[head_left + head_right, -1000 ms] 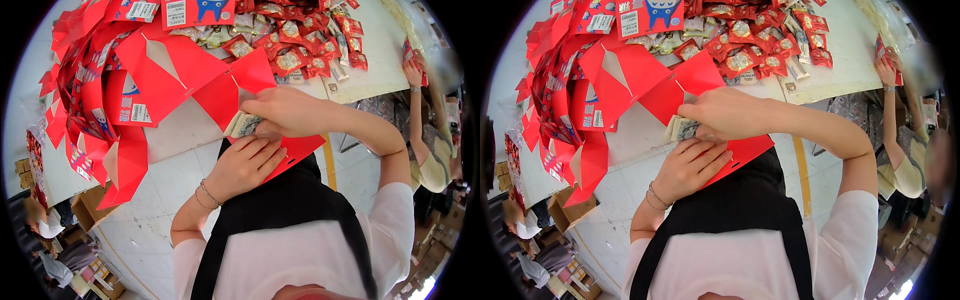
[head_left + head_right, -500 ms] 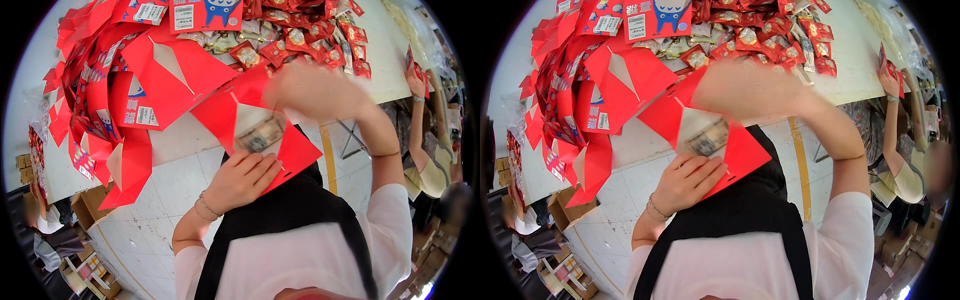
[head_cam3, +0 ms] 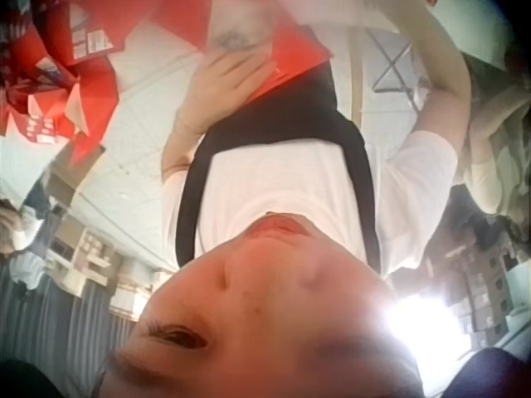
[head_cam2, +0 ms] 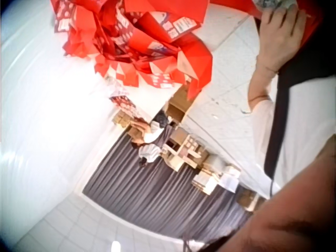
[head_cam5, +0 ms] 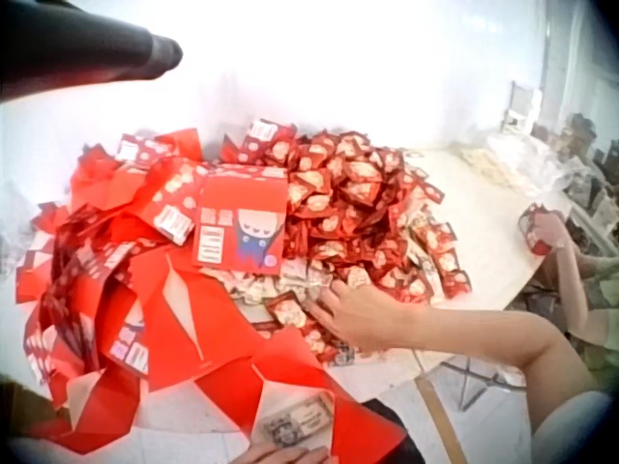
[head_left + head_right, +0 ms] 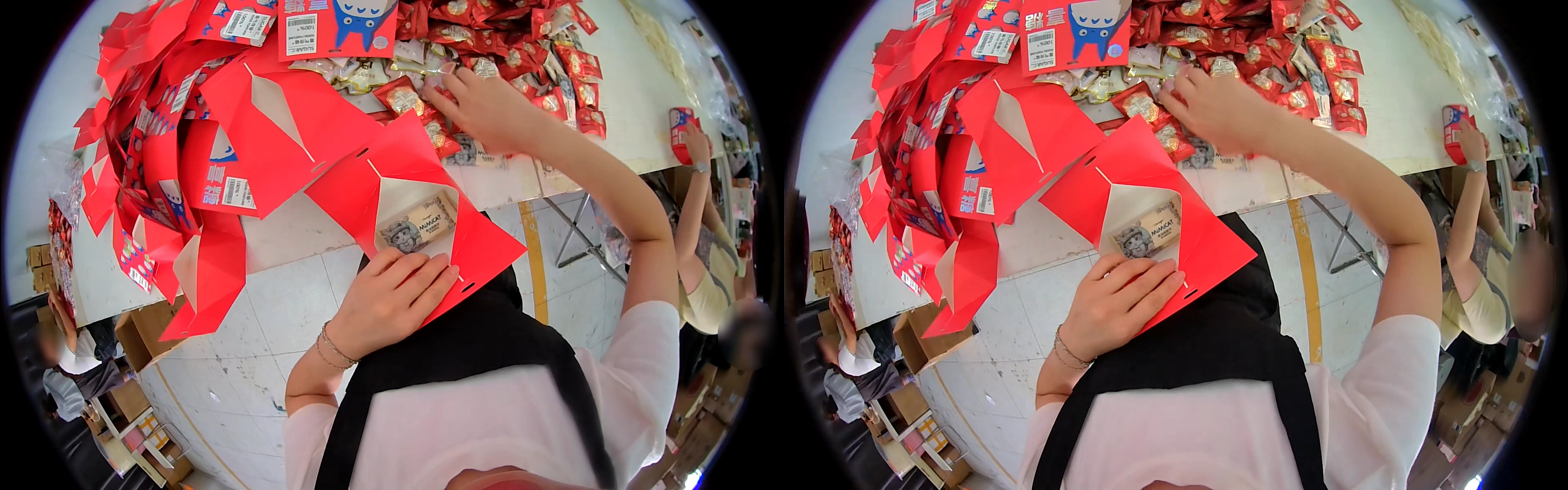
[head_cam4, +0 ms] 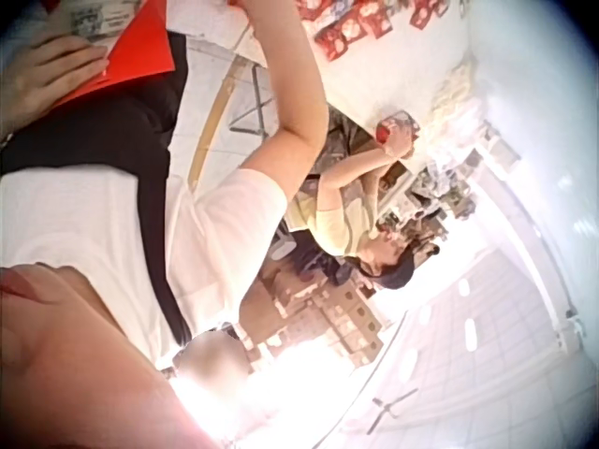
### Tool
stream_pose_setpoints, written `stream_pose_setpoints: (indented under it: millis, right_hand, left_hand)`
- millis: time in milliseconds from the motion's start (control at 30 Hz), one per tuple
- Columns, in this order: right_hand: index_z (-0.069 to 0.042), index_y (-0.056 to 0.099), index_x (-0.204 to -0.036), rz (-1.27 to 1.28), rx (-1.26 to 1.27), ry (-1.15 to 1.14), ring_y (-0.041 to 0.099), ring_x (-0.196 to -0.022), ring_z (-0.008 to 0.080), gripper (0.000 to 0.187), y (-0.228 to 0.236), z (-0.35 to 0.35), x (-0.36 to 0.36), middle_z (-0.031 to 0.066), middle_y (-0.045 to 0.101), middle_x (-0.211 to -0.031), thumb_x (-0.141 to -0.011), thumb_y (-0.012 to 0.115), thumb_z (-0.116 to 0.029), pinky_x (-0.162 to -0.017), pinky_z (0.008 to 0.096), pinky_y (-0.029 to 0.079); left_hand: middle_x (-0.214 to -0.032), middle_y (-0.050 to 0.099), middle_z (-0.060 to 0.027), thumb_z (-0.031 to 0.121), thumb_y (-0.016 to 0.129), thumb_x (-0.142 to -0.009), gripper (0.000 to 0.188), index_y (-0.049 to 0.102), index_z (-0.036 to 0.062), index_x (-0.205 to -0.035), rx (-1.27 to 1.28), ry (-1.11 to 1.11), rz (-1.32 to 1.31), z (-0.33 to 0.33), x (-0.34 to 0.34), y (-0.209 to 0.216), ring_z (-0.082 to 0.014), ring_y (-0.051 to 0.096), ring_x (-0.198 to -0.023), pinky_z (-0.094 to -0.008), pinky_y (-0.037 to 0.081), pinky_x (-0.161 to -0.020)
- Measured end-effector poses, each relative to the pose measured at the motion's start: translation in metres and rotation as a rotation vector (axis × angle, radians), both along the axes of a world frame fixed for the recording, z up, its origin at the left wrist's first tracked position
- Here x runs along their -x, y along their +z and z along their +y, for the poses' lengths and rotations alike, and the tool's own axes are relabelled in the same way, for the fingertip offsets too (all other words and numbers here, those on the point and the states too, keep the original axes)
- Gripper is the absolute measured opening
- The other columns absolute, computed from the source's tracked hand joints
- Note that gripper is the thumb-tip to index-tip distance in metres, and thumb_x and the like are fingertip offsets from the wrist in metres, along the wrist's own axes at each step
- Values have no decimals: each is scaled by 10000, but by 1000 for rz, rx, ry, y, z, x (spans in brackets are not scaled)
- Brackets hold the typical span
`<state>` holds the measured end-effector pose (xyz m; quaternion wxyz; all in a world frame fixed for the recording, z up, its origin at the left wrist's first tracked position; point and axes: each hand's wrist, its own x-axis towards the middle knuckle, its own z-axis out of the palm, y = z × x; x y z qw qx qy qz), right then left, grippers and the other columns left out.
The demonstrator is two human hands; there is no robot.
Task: The person folds red paper into envelopes and inserts small wrapped items. They work at a table with a coworker, handling stacks of red paper and plastic-wrapped contents, then placing the finished envelopes into a pile.
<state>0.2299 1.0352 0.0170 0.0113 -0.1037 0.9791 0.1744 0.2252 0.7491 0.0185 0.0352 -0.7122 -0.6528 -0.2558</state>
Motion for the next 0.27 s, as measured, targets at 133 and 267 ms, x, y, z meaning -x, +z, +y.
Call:
stream_pose_setpoints:
  millis: [133,267]
  right_hand:
    - [3,498,-1163,18,-68,172,523,-985,227,525,-10,5,1,67,559,-1039,-692,695,-123,-616,271,505]
    - [0,522,-1102,117,-10,225,527,-996,229,405,-21,28,13,58,587,-1000,-739,640,-134,-685,305,531]
  left_hand:
    - [-1086,631,-63,75,615,-727,341,650,56,-1066,17,23,3,4,-7,-2,-198,585,-968,-331,464,-805]
    - [-1094,628,-66,76,612,-730,351,645,57,-1079,21,40,25,9,-9,-4,-210,582,-976,-343,467,-822]
